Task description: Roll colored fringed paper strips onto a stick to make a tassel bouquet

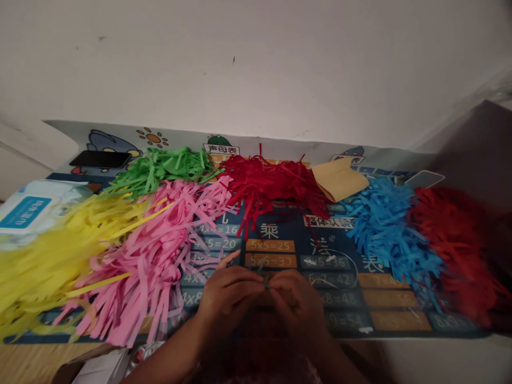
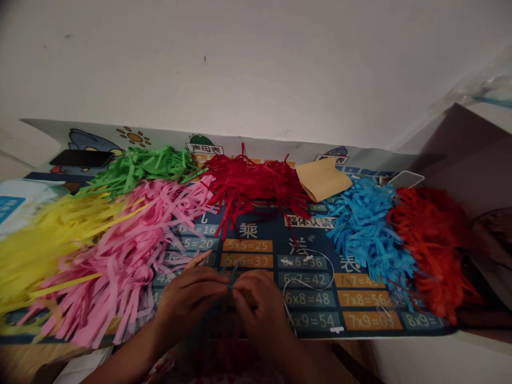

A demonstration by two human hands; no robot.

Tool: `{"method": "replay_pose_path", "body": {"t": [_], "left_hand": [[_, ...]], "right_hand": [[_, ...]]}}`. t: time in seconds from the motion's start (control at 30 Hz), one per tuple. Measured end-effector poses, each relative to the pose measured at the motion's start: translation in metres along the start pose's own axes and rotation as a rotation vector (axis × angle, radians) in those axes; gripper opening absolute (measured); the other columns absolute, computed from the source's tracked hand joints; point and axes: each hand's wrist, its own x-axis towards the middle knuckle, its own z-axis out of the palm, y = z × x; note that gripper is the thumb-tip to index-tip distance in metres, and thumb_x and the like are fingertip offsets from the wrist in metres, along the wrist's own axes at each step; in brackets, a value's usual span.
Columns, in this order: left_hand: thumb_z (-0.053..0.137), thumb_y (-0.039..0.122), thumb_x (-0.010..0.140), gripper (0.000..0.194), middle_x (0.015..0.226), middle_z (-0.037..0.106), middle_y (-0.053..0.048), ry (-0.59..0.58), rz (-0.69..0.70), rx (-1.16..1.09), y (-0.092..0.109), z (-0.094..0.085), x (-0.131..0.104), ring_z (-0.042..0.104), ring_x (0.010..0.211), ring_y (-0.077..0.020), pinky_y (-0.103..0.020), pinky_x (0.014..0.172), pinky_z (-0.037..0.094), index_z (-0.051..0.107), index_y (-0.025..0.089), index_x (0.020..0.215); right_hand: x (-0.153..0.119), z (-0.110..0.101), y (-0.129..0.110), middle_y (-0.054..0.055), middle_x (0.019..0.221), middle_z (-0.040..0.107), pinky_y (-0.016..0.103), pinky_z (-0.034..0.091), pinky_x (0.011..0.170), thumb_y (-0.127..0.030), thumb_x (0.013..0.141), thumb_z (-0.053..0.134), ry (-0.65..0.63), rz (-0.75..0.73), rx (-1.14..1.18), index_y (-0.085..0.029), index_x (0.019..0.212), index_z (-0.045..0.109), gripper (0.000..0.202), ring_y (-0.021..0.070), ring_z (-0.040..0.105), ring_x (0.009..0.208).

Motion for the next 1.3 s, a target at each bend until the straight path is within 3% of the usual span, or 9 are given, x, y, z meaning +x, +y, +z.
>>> {"method": "replay_pose_path", "body": {"t": [0.2,0.5,0.77,0.97,1.03,1.1,1.2,1.3], "left_hand": [[0.06,0.018,0.089,0.01,0.08,0.076,-0.001,-0.003,-0.019,0.009,0.001,0.0,-0.002,0.071,0.073,-0.0116,-0.023,0.075,0.056,0.068,0.022,0.084],[0.06,0.019,0.089,0.011,0.082,0.076,-0.001,-0.005,-0.017,-0.001,0.003,0.0,-0.004,0.071,0.074,-0.0119,-0.022,0.071,0.055,0.069,0.023,0.085],[0.061,0.017,0.088,0.01,0.082,0.076,-0.001,-0.01,-0.02,0.011,0.003,0.0,-0.007,0.071,0.074,-0.0113,-0.021,0.071,0.055,0.069,0.023,0.087],[0.058,0.021,0.088,0.012,0.074,0.073,0.001,-0.069,-0.058,0.053,0.003,0.009,-0.005,0.07,0.069,-0.0138,-0.033,0.088,0.055,0.063,0.021,0.077],[0.056,0.026,0.09,0.018,0.069,0.071,0.0,-0.062,-0.064,0.109,0.004,0.005,-0.004,0.069,0.064,-0.0144,-0.027,0.073,0.058,0.063,0.021,0.074],[0.057,0.029,0.09,0.018,0.069,0.071,0.0,-0.048,-0.054,0.118,0.004,-0.007,-0.003,0.068,0.06,-0.0133,-0.019,0.058,0.055,0.065,0.021,0.076],[0.062,0.032,0.088,0.014,0.075,0.072,0.0,-0.04,-0.103,-0.01,0.002,-0.023,-0.001,0.069,0.062,-0.0114,-0.014,0.057,0.054,0.07,0.023,0.083],[0.065,0.03,0.084,0.01,0.073,0.073,0.0,-0.041,-0.253,-0.195,-0.003,-0.02,-0.001,0.07,0.063,-0.0131,-0.016,0.056,0.055,0.074,0.024,0.081]], "right_hand": [[0.0,0.0,-0.001,0.001,0.084,0.066,0.026,0.047,0.068,-0.016,0.089,0.056,-0.007,-0.02,-0.016,-0.022,0.086,0.061,0.008,0.0154,0.063,0.076],[-0.002,0.001,-0.004,0.002,0.082,0.066,0.026,0.049,0.066,-0.017,0.089,0.055,0.006,-0.026,-0.007,-0.022,0.084,0.061,0.009,0.0154,0.063,0.075],[-0.001,0.0,-0.003,0.001,0.082,0.067,0.027,0.049,0.067,-0.016,0.087,0.055,0.017,-0.036,0.006,-0.023,0.085,0.062,0.009,0.0158,0.063,0.076],[-0.003,0.006,-0.007,0.002,0.079,0.067,0.028,0.047,0.068,-0.015,0.087,0.055,0.01,-0.072,-0.024,-0.022,0.082,0.061,0.01,0.0162,0.062,0.075],[-0.002,-0.007,0.004,0.002,0.081,0.068,0.03,0.047,0.073,-0.019,0.089,0.055,-0.016,-0.109,-0.087,-0.023,0.084,0.063,0.01,0.0171,0.063,0.078],[0.001,-0.036,0.027,0.003,0.087,0.069,0.034,0.046,0.077,-0.025,0.091,0.057,0.017,-0.084,-0.217,-0.024,0.087,0.066,0.01,0.0192,0.063,0.083],[0.006,-0.092,0.076,0.007,0.094,0.066,0.04,0.044,0.081,-0.034,0.089,0.06,0.17,0.099,-0.477,-0.024,0.089,0.071,0.015,0.0243,0.06,0.089],[0.013,-0.127,0.121,0.008,0.091,0.066,0.041,0.044,0.079,-0.034,0.084,0.063,0.097,0.211,-0.558,-0.022,0.086,0.072,0.016,0.0258,0.059,0.086]]}}
